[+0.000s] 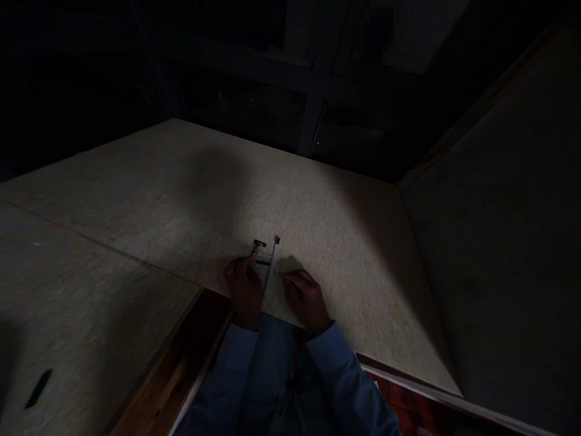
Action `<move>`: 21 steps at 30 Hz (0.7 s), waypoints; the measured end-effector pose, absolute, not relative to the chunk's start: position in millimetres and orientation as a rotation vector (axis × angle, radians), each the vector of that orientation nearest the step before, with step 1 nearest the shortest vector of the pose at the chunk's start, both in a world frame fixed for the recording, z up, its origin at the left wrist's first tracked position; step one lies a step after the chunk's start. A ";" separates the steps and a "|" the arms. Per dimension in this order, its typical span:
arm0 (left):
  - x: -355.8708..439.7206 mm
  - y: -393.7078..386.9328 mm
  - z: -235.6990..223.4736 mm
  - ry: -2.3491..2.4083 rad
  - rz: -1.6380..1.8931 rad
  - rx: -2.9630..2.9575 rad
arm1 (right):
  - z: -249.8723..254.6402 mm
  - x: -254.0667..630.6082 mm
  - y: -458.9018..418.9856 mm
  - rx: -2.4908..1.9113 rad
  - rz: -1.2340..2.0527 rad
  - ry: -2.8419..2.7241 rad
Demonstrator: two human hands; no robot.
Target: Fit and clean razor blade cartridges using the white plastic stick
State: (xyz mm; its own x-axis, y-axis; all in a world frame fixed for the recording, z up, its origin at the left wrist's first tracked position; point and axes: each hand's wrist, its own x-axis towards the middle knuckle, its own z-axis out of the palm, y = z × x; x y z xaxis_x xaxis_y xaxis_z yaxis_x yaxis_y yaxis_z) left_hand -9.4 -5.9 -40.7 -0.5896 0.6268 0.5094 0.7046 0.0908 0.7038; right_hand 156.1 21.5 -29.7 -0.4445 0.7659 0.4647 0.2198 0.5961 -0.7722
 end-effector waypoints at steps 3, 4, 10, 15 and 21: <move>-10.4 -5.1 -42.2 -2.309 -1.516 -1.343 | -30.7 157.6 18.6 -0.769 0.801 -1.988; -10.9 -4.7 -42.8 -2.328 -1.510 -1.329 | -31.1 157.2 18.5 -0.769 0.802 -1.996; -16.0 -1.4 -45.3 -2.336 -1.468 -1.300 | -36.1 154.4 21.9 -0.761 0.817 -1.978; -19.1 0.4 -44.3 -2.302 -1.435 -1.345 | -34.4 154.7 20.5 -0.715 0.769 -1.996; -16.4 -24.0 -31.8 -2.065 -1.339 -1.560 | -24.2 187.3 -0.5 -0.636 0.758 -1.930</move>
State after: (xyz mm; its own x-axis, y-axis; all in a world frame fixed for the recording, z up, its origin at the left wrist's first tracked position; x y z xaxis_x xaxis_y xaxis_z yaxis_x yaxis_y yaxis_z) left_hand -16.4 -24.0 -31.8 -0.4081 0.6451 0.6460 0.8530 0.0173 0.5216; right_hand 187.3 -0.5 -24.2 -0.4289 0.6968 0.5749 0.1194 0.6746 -0.7284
